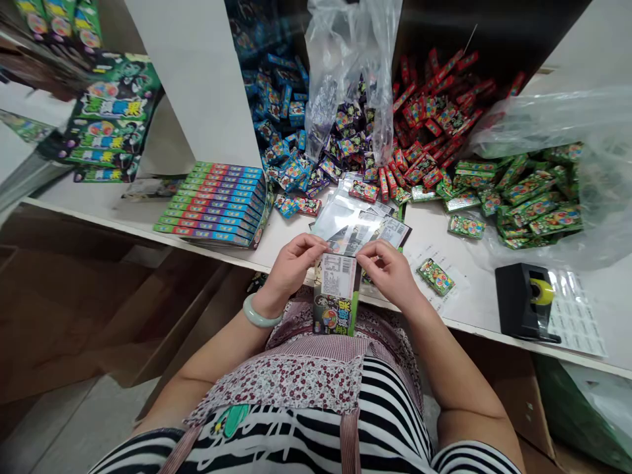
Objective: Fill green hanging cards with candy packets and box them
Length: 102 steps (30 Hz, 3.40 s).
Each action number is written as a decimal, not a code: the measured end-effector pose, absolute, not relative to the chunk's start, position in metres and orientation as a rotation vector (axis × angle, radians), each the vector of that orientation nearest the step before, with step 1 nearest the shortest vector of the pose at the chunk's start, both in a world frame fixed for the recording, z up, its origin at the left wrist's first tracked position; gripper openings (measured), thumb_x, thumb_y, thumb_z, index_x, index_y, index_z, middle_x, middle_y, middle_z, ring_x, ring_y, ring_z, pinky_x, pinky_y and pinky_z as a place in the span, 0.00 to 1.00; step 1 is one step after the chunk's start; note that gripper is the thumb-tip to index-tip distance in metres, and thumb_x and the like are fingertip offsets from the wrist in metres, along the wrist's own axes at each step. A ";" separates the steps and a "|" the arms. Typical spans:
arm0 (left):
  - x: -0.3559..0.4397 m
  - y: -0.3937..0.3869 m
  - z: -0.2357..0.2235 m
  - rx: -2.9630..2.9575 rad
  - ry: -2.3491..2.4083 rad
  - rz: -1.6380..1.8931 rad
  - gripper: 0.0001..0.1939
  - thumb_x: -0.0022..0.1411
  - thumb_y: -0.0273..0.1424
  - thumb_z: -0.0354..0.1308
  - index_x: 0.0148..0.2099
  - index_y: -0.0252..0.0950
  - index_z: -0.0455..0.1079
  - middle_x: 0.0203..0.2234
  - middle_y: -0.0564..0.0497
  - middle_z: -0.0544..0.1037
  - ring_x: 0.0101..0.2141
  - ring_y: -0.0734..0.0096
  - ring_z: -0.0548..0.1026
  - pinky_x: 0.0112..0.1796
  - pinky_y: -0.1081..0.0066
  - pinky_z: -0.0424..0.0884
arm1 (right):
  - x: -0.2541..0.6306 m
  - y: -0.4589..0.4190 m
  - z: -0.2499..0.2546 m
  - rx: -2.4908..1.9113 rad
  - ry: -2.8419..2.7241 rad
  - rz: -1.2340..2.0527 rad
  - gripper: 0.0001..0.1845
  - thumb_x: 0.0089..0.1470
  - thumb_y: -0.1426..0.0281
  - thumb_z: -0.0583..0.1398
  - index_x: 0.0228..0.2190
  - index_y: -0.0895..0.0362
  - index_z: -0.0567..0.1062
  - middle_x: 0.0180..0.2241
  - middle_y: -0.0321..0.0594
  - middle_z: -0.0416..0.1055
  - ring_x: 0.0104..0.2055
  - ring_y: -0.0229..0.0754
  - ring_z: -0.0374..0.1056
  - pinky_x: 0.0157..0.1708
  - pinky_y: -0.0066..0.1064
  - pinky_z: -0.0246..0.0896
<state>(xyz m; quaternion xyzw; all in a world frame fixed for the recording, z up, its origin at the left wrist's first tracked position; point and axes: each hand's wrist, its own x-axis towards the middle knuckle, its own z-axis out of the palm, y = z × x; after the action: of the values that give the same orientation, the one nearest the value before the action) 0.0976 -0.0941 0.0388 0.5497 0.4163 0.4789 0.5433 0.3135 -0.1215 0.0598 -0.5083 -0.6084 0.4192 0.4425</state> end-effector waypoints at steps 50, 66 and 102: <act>0.085 -0.081 0.042 1.502 0.890 1.105 0.08 0.56 0.34 0.69 0.33 0.37 0.74 0.31 0.51 0.77 0.37 0.69 0.76 0.40 0.70 0.73 | 0.339 -0.130 0.048 -1.214 -1.617 0.865 0.11 0.60 0.65 0.60 0.44 0.54 0.76 0.47 0.44 0.76 0.49 0.42 0.72 0.45 0.36 0.69; 0.080 -0.075 0.032 1.532 1.024 1.091 0.08 0.56 0.35 0.67 0.34 0.38 0.73 0.33 0.51 0.77 0.38 0.68 0.76 0.41 0.68 0.73 | 0.491 -0.137 -0.025 -2.358 -1.216 0.509 0.08 0.54 0.65 0.60 0.32 0.54 0.78 0.33 0.39 0.79 0.36 0.42 0.72 0.37 0.31 0.61; 0.095 -0.091 0.047 1.583 0.777 1.118 0.12 0.67 0.41 0.59 0.36 0.38 0.68 0.31 0.51 0.73 0.34 0.70 0.72 0.38 0.67 0.71 | 0.297 -0.060 0.106 -1.239 -2.175 1.151 0.14 0.54 0.59 0.64 0.23 0.53 0.74 0.19 0.33 0.70 0.21 0.34 0.58 0.22 0.30 0.48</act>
<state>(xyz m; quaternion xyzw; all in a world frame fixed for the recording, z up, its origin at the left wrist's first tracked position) 0.0950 -0.0909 0.0467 0.6554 0.3218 0.4628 0.5027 0.2970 -0.0601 0.1065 -0.4414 -0.7747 0.4099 0.1922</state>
